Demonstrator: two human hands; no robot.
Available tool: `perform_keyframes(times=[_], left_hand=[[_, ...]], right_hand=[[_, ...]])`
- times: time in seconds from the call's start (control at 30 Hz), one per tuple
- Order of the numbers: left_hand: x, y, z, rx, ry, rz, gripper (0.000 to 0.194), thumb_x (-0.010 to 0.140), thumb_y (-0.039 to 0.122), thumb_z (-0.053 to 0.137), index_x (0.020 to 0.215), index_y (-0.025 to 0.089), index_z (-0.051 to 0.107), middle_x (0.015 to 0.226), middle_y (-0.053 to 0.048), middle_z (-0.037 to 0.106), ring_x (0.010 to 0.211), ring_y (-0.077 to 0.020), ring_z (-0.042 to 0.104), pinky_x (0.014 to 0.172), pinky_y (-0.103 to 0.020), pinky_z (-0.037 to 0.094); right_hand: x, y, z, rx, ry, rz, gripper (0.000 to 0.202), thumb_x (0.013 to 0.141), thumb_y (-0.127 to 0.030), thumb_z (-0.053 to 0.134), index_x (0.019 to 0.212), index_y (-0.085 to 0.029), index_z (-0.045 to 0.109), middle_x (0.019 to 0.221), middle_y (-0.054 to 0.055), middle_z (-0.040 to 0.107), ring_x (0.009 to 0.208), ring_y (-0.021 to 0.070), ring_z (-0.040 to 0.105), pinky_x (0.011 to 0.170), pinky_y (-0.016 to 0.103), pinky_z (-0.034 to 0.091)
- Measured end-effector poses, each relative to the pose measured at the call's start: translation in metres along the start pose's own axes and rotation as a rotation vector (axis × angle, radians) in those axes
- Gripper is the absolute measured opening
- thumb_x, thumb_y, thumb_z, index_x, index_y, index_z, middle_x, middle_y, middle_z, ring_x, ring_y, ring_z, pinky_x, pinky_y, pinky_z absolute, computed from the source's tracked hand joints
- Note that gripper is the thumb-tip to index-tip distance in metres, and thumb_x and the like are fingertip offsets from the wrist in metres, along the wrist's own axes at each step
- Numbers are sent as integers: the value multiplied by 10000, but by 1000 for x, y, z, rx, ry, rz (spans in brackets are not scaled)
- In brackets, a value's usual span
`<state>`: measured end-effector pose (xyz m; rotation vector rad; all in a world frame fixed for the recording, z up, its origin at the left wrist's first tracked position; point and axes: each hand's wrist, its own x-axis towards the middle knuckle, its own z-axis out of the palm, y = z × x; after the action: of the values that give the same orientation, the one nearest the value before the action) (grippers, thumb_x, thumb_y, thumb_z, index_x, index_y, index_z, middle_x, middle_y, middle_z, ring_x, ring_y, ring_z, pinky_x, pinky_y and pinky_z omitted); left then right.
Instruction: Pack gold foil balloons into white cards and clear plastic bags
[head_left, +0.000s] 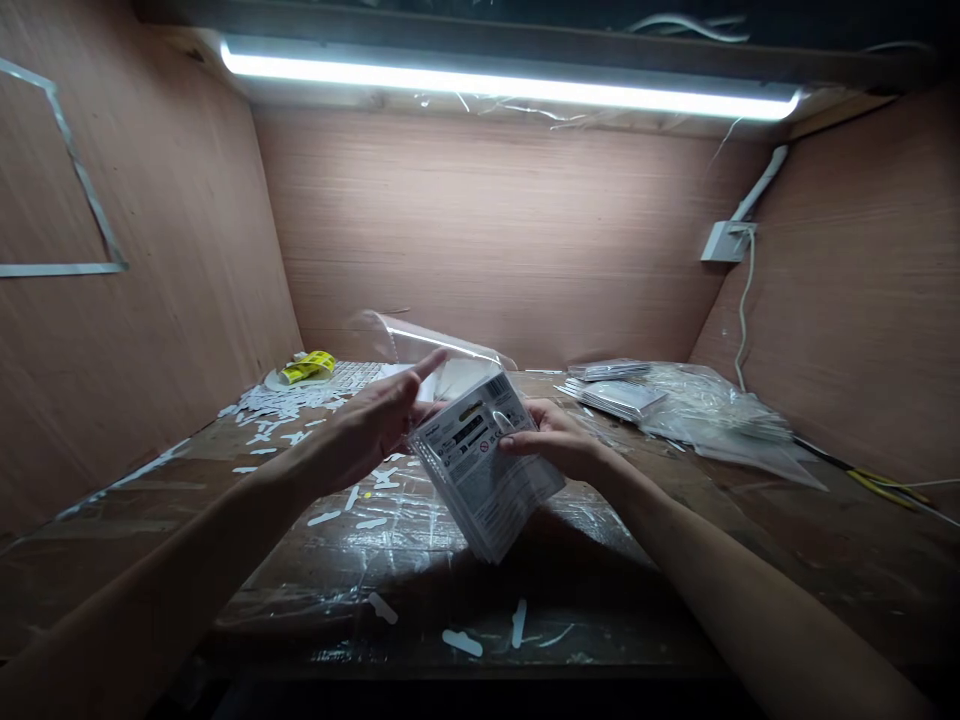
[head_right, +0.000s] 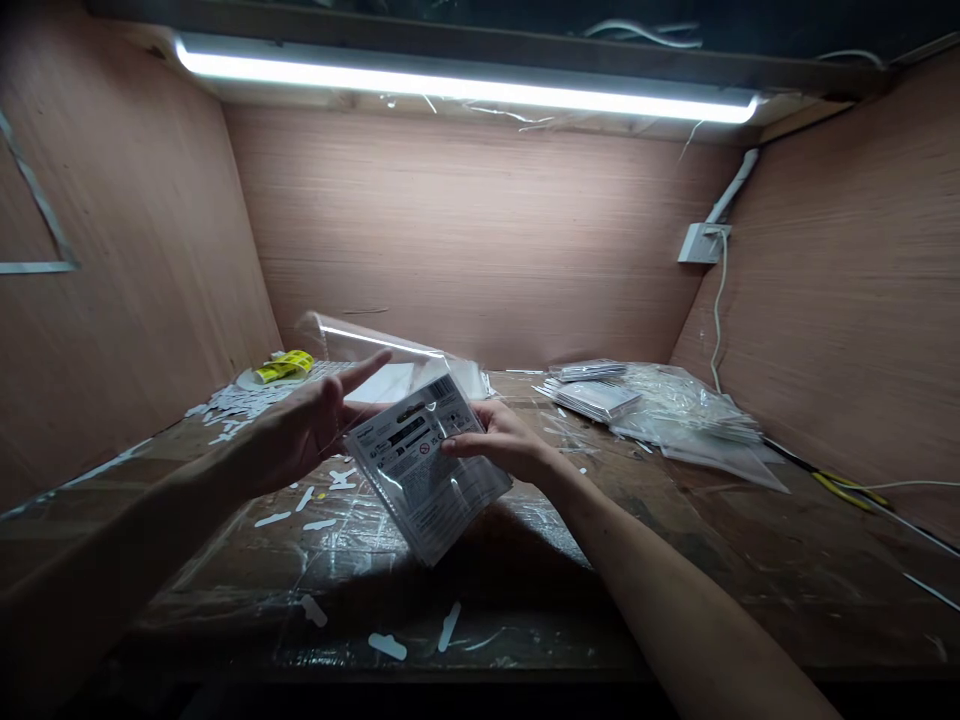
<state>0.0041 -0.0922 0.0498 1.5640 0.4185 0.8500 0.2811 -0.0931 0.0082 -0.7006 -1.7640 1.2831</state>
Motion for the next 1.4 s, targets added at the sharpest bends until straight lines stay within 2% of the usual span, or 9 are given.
perform_keyframes(times=[0.07,0.13,0.33,0.57,0.7,0.83,1.1,1.3,1.4], left_hand=[[-1,-2,4,121,49,15,1003,754,421,867,1569,148,350,1196,-208,734,1078,-320,712,890,-415,570],[-2,-4,7,211,80,43,930,681,282,914,1481,114,472,1167,-178,747,1054,-291,714,890,-399,577],[-1,-16,16,460,103,196,485,889,363,730,1301,120,647,1108,-109,743,939,-204,695,801,-309,568],[0,-39,13,609,236,355,571,969,517,588,1389,131,594,1274,-138,692,1106,-268,663,906,-356,544],[-2,-43,10,691,254,439,639,1030,595,372,1460,151,534,1412,-165,618,1225,-298,625,992,-425,521],[-3,-45,11,740,257,534,594,1060,553,295,1513,213,475,1476,-146,573,1290,-286,594,1074,-472,476],[-6,-51,21,777,388,536,600,1081,463,303,1600,163,312,1481,-158,562,1374,-285,539,1156,-473,418],[-7,-53,25,838,497,507,564,1083,454,277,1403,130,610,1419,-160,620,1317,-268,587,1129,-418,447],[-8,-55,22,845,486,521,559,1073,472,305,1386,142,630,1372,-160,652,1296,-282,599,1142,-447,430]], right_hand=[[1,1,1,-3,45,-8,325,744,-297,853,1027,-169,756,981,57,772,871,198,718,815,343,564],[1,1,2,-2,67,-12,340,738,-303,858,1034,-172,751,974,56,773,864,199,714,805,343,558],[1,4,4,2,107,-54,349,751,-330,843,1045,-175,737,992,69,767,889,219,705,802,363,552],[1,9,6,22,139,-87,371,754,-348,842,1062,-178,724,1014,68,761,907,222,697,808,352,539],[2,17,8,118,145,-88,408,736,-340,864,1078,-184,707,1039,67,762,929,220,702,832,359,547],[6,33,15,225,153,-92,434,728,-326,880,1096,-187,697,1085,76,762,951,214,710,882,366,552],[8,46,22,350,79,-40,510,707,-335,905,1131,-177,669,1109,102,762,1000,239,724,955,407,550],[7,43,21,360,44,-50,484,693,-303,913,1098,-157,693,1079,108,771,1009,243,727,950,400,558],[7,47,20,355,56,-42,462,702,-317,909,1079,-142,708,1066,124,771,1033,256,723,979,420,550]])
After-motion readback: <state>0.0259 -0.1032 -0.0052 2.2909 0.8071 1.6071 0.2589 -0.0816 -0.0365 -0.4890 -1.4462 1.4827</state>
